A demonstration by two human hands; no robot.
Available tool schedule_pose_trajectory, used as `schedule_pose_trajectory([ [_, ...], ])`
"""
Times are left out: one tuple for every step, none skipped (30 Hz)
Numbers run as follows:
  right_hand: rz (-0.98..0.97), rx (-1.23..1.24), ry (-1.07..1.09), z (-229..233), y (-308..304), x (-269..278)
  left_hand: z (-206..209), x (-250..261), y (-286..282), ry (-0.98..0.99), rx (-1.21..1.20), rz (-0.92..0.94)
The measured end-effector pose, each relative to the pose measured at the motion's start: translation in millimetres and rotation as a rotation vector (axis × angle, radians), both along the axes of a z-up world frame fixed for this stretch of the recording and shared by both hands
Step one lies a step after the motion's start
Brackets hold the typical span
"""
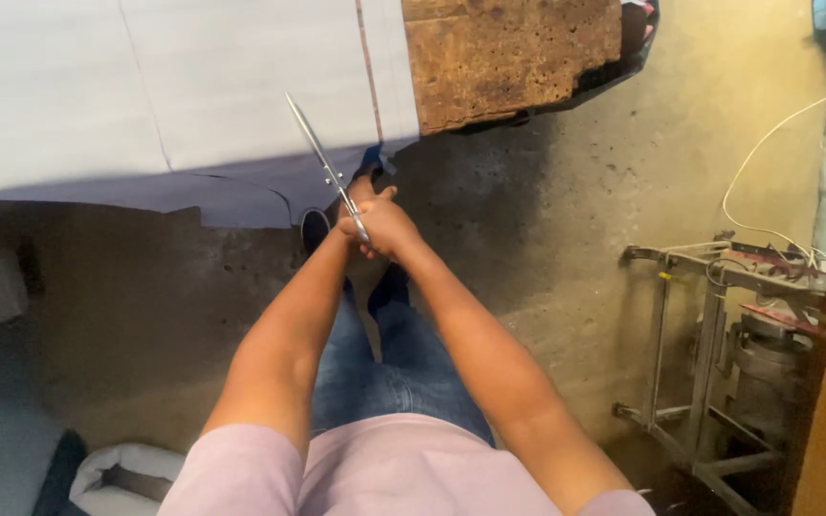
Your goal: The person uses large shears to cut a white sheet of fabric laid on a wooden table. They make several straight cuts along marked lines, separating the fabric into multiple pieces. The person occasionally lifts and repositions the fabric to continue cutting.
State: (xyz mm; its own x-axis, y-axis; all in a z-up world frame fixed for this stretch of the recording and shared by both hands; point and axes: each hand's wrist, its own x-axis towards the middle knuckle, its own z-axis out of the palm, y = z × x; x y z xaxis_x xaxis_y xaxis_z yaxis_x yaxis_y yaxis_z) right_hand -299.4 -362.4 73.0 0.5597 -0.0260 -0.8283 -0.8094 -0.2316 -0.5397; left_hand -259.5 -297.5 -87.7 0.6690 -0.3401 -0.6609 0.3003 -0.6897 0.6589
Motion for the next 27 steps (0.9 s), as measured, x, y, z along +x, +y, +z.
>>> schedule_pose_trajectory([
  [0.000, -0.008, -0.002, -5, 0, -2, 29, 10, -11, 0.002, 0.161, -0.016],
  [0.006, -0.014, -0.006, -9, 0, -2, 59, 23, -21, 0.004, 0.325, -0.027],
  [0.011, -0.010, -0.008, 1, -1, 4, 45, 29, -20, 0.004, 0.328, -0.021],
  [0.035, -0.029, 0.013, 12, -3, 5, 32, 31, -21, 0.052, 0.254, 0.075],
  [0.059, -0.048, 0.035, 23, -5, 7, 19, 34, -22, 0.102, 0.179, 0.171],
  [0.049, -0.047, 0.041, 18, -7, 5, 13, 30, -24, 0.107, 0.180, 0.160],
  [0.084, -0.057, 0.038, 14, -9, 4, 8, 27, -25, 0.065, 0.159, 0.100],
  [0.138, -0.062, 0.026, 10, -9, 7, 4, 29, -23, 0.016, 0.142, 0.059],
  [0.145, -0.058, 0.023, 21, -10, 11, 3, 26, -22, 0.013, 0.146, 0.067],
  [0.162, -0.068, 0.039, 34, -11, 13, 3, 21, -22, -0.059, 0.115, -0.010],
  [0.178, -0.078, 0.056, 47, -13, 15, 4, 17, -22, -0.131, 0.084, -0.086],
  [0.168, -0.088, 0.058, 44, -16, 15, 5, 7, -17, -0.130, 0.073, -0.095],
  [0.144, -0.071, 0.057, 40, -17, 15, 6, -3, -11, -0.201, 0.028, -0.178],
  [0.131, -0.054, 0.060, 37, -19, 10, 8, -19, -4, -0.266, -0.015, -0.248],
  [0.133, -0.062, 0.068, 30, -21, 6, 8, -27, 0, -0.260, -0.024, -0.245],
  [0.110, -0.025, 0.061, 23, -19, 6, 8, -29, 11, -0.333, -0.060, -0.318],
  [0.088, 0.013, 0.053, 16, -16, 6, 9, -30, 22, -0.406, -0.097, -0.391],
  [0.085, 0.017, 0.053, 12, -16, 7, 7, -22, 33, -0.405, -0.093, -0.394],
  [0.022, 0.068, 0.071, 7, -16, 8, 6, -13, 45, -0.476, -0.125, -0.470],
  [-0.036, 0.121, 0.083, 1, -14, 12, 4, 0, 59, -0.551, -0.152, -0.543],
  [-0.034, 0.127, 0.077, 4, -20, 11, 3, 11, 66, -0.555, -0.144, -0.545],
  [-0.005, 0.129, 0.068, 7, -23, 11, 4, 22, 76, -0.629, -0.167, -0.619],
  [0.024, 0.131, 0.058, 10, -27, 11, 4, 34, 87, -0.703, -0.190, -0.695],
  [0.020, 0.139, 0.055, 29, -37, 9, 12, 39, 78, -0.702, -0.184, -0.702],
  [0.078, 0.107, 0.050, 46, -48, 7, 19, 44, 69, -0.365, -0.258, -0.392],
  [0.147, 0.076, 0.050, 63, -60, 3, 26, 44, 60, -0.028, -0.318, -0.064],
  [0.155, 0.084, 0.053, 63, -72, -9, 35, 51, 59, -0.026, -0.310, -0.057],
])
